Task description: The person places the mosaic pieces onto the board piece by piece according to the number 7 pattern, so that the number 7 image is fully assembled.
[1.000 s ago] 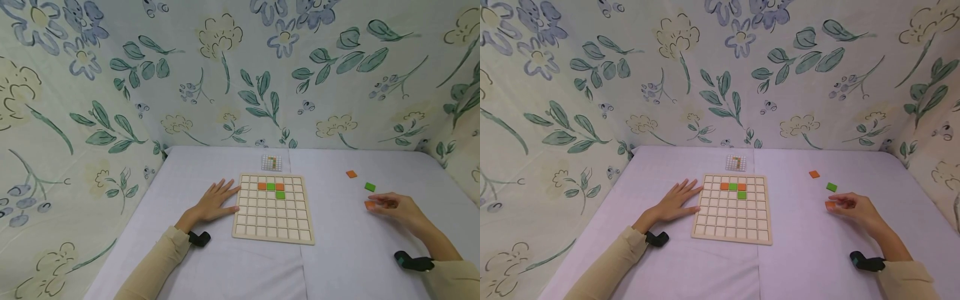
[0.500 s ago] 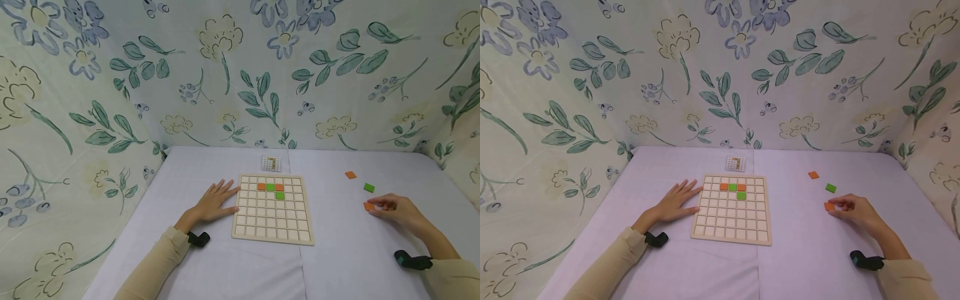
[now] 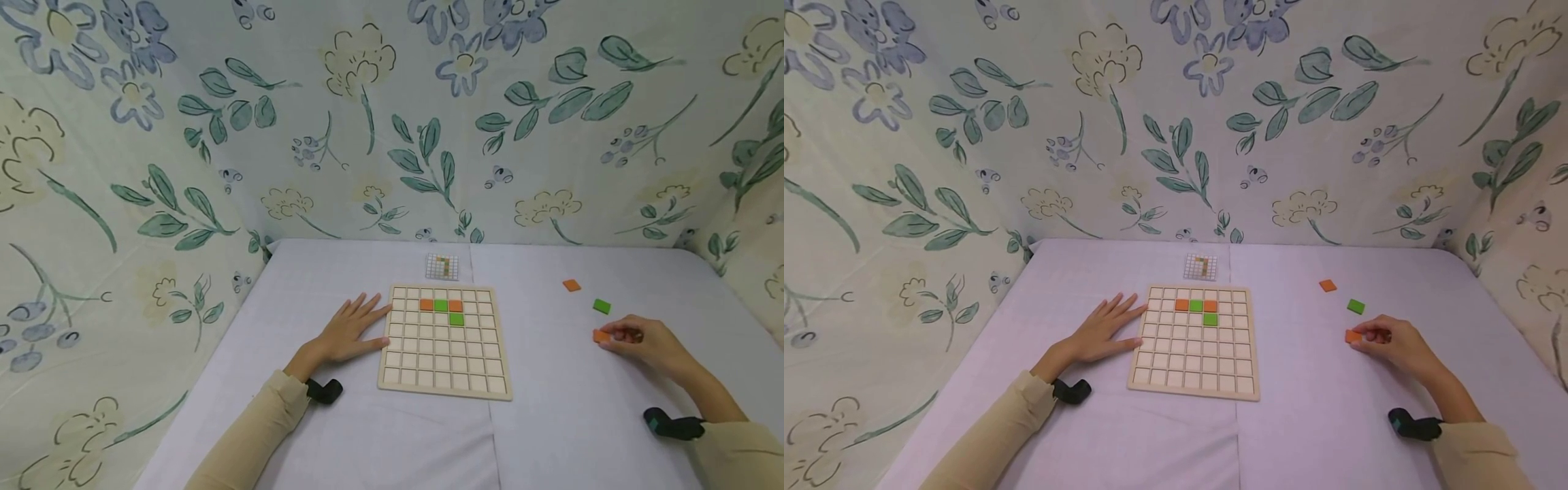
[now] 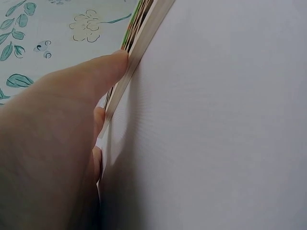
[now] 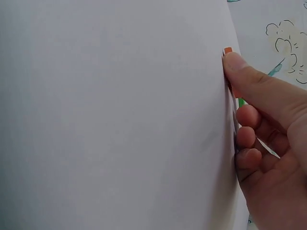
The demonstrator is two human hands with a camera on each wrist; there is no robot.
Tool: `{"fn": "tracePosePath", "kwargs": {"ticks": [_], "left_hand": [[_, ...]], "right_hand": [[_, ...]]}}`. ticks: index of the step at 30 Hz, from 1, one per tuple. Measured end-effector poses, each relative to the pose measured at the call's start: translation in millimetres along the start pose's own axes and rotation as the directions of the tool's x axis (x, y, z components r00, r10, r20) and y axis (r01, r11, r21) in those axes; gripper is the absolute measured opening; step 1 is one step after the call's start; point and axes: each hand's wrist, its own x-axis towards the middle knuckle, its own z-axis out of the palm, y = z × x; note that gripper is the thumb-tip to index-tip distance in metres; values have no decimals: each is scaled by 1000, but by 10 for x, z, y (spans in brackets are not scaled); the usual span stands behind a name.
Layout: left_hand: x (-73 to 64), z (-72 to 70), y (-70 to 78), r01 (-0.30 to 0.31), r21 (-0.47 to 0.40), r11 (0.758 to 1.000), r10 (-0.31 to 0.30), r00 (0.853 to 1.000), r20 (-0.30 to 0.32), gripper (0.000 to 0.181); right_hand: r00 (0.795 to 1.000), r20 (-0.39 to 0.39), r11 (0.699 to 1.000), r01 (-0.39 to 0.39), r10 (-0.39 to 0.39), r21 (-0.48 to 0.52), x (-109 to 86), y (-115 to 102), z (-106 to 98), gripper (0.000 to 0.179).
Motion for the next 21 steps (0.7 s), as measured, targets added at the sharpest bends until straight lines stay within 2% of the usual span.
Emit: {"fn": "tracePosePath", "kwargs": {"ticks": [9,21], "left_hand": [[-1,17,-14,4,5,1000,-4,1000,4,77],[0,25,-12,-2,10,1000,2,1000,-10,77]], "right_hand": [[1000,-26,1000,6,-6,6,57,-121,-7,30],[992,-68,994,109,-107,22,170,-587,46,28]]}}
